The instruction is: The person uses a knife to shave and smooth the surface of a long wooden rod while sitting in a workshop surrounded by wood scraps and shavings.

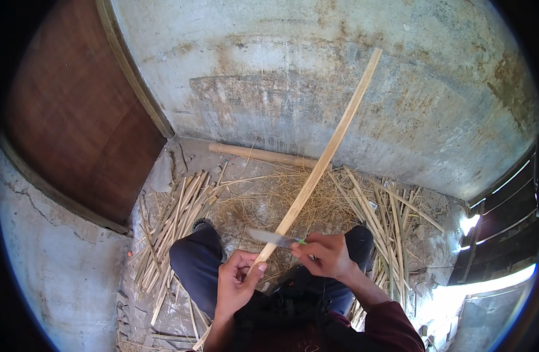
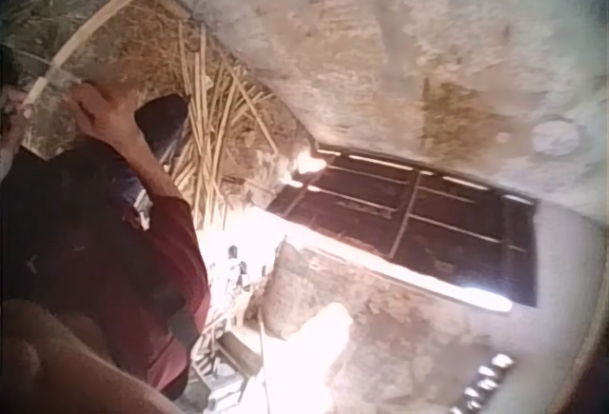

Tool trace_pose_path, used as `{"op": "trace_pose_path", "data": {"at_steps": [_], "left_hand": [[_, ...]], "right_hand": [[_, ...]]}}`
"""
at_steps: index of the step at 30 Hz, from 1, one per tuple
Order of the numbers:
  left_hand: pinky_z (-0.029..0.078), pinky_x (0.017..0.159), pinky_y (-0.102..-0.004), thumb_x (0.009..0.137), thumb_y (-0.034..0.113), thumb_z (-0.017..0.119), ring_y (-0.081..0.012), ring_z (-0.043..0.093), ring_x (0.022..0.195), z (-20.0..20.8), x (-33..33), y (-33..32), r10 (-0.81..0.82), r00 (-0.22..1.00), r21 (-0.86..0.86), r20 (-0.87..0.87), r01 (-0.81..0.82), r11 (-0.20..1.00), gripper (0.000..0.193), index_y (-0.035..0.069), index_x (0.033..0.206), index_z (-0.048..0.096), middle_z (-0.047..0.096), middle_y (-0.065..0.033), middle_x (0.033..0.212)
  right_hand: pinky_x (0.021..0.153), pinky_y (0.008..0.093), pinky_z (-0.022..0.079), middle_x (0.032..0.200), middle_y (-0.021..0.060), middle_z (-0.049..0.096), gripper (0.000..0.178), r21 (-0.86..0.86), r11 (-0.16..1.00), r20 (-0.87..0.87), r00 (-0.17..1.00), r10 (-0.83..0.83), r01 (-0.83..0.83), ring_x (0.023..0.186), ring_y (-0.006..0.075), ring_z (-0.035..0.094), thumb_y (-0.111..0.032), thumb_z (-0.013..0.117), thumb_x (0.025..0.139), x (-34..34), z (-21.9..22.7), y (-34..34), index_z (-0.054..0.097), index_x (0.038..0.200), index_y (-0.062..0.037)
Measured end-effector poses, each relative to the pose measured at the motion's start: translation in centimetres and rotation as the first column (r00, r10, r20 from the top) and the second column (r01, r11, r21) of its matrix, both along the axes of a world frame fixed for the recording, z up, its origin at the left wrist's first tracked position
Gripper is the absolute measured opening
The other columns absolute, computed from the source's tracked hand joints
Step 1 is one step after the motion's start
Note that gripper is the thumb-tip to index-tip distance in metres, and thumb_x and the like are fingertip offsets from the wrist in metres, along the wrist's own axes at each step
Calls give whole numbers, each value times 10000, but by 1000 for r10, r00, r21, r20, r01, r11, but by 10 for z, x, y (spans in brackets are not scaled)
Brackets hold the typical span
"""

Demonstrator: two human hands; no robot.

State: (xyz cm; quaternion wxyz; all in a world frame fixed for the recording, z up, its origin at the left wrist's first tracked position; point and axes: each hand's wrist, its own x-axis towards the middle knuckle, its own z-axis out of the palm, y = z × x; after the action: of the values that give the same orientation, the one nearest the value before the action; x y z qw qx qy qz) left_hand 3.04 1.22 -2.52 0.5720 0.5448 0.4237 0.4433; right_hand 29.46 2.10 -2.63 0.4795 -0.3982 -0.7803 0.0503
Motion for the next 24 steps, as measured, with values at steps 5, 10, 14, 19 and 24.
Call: {"op": "trace_pose_path", "data": {"at_steps": [5, 10, 14, 19, 24], "left_hand": [[558, 703, -214, 999, -17, 796, -68, 741, 861, 3, 4, -3, 33, 998, 73, -56, -29, 997, 188, -35, 1143, 677, 819, -109, 973], [563, 731, -216, 1011, -25, 775, -63, 727, 855, 13, 7, -7, 43, 995, 84, -92, -35, 996, 151, -36, 1111, 661, 799, -93, 980], [560, 713, -213, 1012, -17, 779, -64, 731, 842, 15, 5, -9, 44, 990, 88, -134, -32, 996, 152, -35, 1107, 662, 799, -89, 960], [539, 674, -204, 1024, -2, 771, -56, 717, 806, 14, 7, -9, 30, 996, 83, -90, -23, 996, 146, -32, 1114, 659, 786, -78, 929], [584, 717, -229, 1020, -11, 771, -74, 736, 825, 9, 1, -9, -37, 999, -21, 6, 37, 999, 145, -33, 1129, 677, 801, -95, 959]], "right_hand": [[446, 353, 471, 800, 8, 658, 194, -29, 999, 27, 999, 25, -24, 522, 178, 629, -152, 872, 897, -9, -4, -12, 796, 1075, -166], [436, 350, 459, 776, 13, 654, 177, 17, 1000, 31, 999, -22, 22, 507, 177, 616, -142, 878, 895, -7, 2, -8, 794, 1048, -170], [425, 348, 437, 723, 28, 642, 147, 21, 992, -76, 989, -126, 128, 497, 170, 600, -116, 882, 898, 9, 2, 4, 776, 994, -149], [423, 343, 429, 754, 36, 663, 178, 26, 999, -47, 998, -39, 41, 495, 179, 600, -88, 892, 878, 4, 10, -3, 770, 1000, -133], [454, 310, 462, 748, 94, 686, 233, 25, 999, -26, 999, -21, 22, 528, 202, 650, -22, 880, 861, 12, 11, -5, 771, 1051, -102]]}}
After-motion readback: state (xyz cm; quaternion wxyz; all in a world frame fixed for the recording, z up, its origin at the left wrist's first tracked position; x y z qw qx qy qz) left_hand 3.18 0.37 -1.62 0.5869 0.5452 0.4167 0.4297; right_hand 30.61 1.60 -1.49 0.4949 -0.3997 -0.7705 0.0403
